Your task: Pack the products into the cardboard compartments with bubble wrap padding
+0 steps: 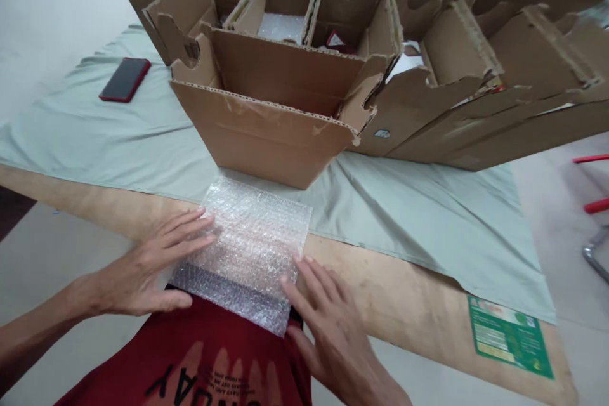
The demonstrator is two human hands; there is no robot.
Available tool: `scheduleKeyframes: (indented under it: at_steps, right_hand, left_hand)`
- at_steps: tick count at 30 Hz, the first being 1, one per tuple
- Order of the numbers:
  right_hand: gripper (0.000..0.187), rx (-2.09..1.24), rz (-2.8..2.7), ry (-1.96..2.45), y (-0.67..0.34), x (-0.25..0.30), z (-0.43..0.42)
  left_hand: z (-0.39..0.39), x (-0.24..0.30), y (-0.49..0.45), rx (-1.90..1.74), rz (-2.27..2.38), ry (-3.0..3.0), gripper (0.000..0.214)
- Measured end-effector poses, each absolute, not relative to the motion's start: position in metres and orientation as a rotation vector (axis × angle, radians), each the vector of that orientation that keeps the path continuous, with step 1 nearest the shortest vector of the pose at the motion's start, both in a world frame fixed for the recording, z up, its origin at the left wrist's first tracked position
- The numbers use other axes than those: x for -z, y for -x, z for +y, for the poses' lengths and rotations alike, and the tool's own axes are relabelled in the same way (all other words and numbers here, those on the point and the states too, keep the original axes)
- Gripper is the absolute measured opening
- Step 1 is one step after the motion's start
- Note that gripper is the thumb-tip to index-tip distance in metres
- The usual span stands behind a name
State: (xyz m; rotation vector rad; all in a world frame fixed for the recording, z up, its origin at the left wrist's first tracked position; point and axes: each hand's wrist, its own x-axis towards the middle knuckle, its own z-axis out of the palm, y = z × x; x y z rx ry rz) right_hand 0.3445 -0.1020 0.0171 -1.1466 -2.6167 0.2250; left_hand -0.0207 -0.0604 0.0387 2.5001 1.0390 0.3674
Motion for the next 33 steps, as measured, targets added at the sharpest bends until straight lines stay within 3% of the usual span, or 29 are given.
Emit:
scheduleKeyframes:
  at_steps: [2, 4, 10, 13, 18, 24, 30, 33]
  right_hand:
    - [0.052, -0.185, -2.569, 1.120, -0.334, -0.009, -0.108]
    - [0.048, -0.201, -2.435, 1.076, -0.324, -0.002, -0.105]
    - [0.020, -0.566, -1.937, 1.303, -0.314, -0.010, -0.091]
    - [0.018, -0.632, -1.809, 1.433, -0.312, -0.014, -0.093]
    - [0.019, -0.408, -1.830, 1.495, -0.311, -0.012, -0.083]
    - [0.016, 0.110, -2.035, 1.469, -0.312, 0.002, -0.057]
    - [0.044, 0.145, -2.159, 1.639, -0.321, 0.004, -0.049]
    - [0.056, 0.037, -2.189, 1.669, -0.325, 0.005, -0.039]
  left_hand:
    - [-0.068, -0.040, 0.030, -0.285, 0.965, -2.521, 0.094]
    - [-0.074, -0.038, 0.036, -0.231, 0.935, -2.547, 0.096]
    - [-0.069, -0.025, 0.028, -0.681, 1.089, -2.420, 0.054]
    - [-0.058, -0.027, 0.012, -0.871, 1.133, -2.273, 0.031]
    - [-0.038, -0.037, -0.006, -0.774, 1.350, -1.915, 0.016]
    - [-0.024, -0.017, -0.007, -0.696, 1.584, -2.391, 0.020]
    - [-0.018, -0.010, -0.004, -0.535, 1.726, -2.557, 0.042]
    - [-0.013, -0.010, -0.001, -0.518, 1.763, -2.493, 0.037]
